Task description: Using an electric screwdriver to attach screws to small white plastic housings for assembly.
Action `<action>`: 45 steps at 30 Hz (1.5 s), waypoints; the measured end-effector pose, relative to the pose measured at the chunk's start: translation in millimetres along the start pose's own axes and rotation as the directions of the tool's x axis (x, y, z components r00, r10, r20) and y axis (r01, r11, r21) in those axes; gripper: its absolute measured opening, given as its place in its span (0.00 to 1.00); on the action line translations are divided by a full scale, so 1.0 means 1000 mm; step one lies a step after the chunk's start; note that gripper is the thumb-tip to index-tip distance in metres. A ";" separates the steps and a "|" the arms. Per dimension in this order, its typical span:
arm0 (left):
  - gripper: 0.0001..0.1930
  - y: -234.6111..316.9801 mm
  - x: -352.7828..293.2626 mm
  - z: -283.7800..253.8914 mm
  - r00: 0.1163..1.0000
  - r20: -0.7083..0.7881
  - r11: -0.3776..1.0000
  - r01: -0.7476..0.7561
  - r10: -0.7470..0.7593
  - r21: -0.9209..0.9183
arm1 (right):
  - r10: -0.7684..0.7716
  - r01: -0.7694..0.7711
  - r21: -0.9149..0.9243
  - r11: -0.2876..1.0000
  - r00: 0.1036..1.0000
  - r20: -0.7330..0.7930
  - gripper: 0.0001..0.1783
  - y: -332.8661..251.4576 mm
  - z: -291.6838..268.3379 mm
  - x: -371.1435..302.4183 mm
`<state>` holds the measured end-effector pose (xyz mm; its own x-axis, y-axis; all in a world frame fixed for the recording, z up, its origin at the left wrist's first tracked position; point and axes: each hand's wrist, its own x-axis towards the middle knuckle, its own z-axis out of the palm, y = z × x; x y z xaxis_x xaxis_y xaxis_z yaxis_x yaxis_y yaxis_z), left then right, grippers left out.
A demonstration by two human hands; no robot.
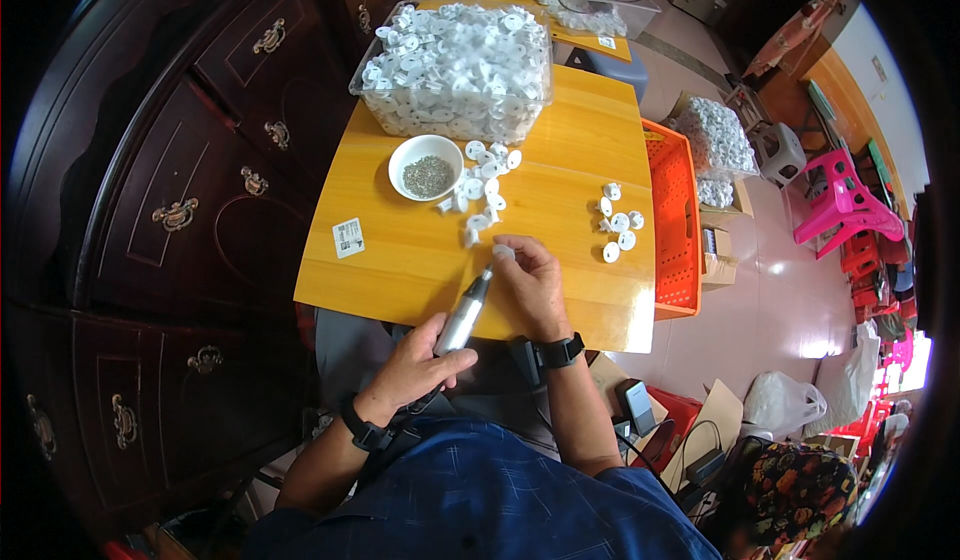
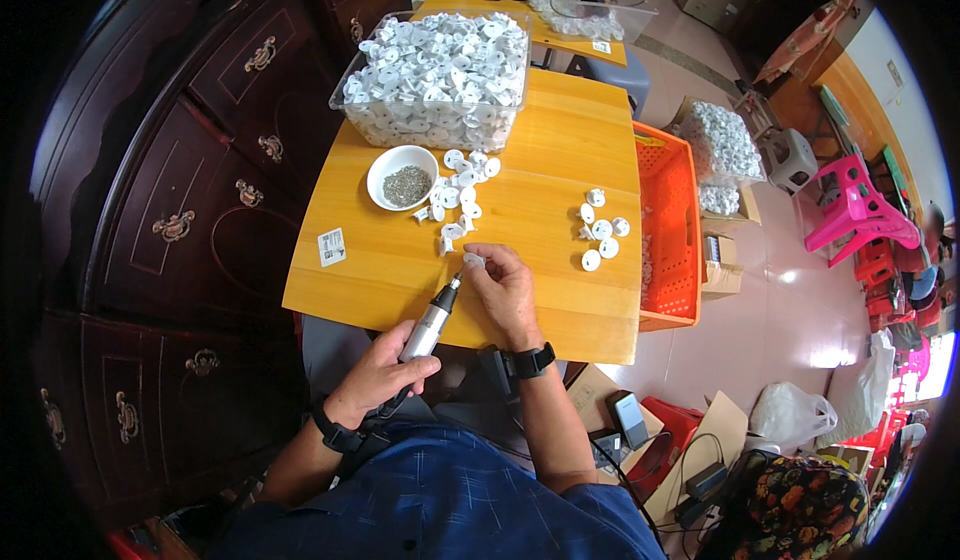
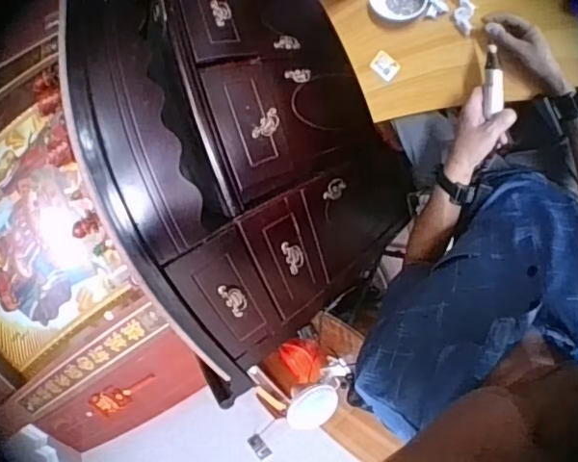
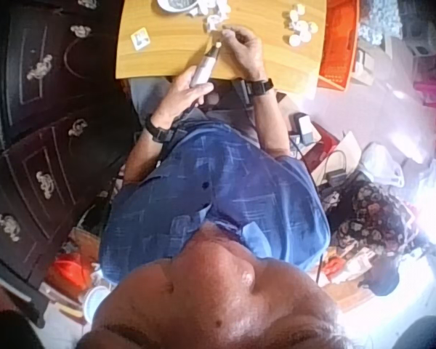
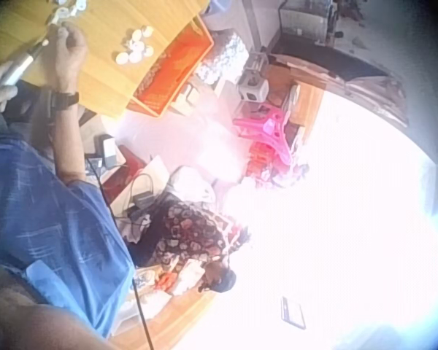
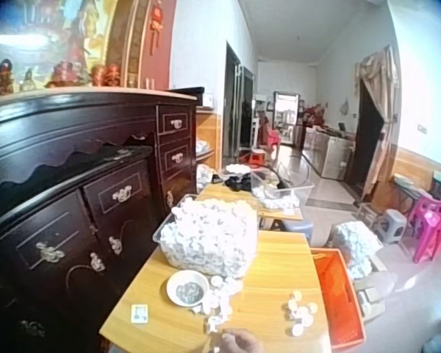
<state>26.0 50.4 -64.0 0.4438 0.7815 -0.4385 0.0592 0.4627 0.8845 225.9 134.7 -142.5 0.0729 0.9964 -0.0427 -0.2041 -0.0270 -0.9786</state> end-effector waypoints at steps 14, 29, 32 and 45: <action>0.17 -0.002 0.003 0.001 1.000 -0.002 1.000 -0.007 0.007 -0.030 | -0.129 0.131 -0.120 0.984 0.991 0.023 0.10 0.000 -0.002 0.002; 0.18 -0.006 -0.005 -0.024 0.998 -0.056 0.997 0.003 -0.007 -0.077 | -0.274 0.235 -0.484 0.843 0.962 -0.010 0.12 -0.022 0.004 -0.002; 0.18 -0.018 -0.014 -0.041 0.995 -0.099 0.997 -0.013 0.006 -0.077 | -0.299 0.205 -0.593 0.779 0.952 -0.064 0.12 -0.029 -0.004 0.002; 0.16 -0.038 -0.058 -0.074 0.965 -0.257 0.979 -0.109 0.061 -0.174 | -0.391 0.257 -0.791 0.555 0.920 0.025 0.12 -0.055 0.027 -0.019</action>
<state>-67.9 18.7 -83.8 0.2022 0.8896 -0.4096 -0.1462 0.4410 0.8855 209.8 119.3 -82.4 0.1223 0.9295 0.3480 0.6781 0.1778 -0.7131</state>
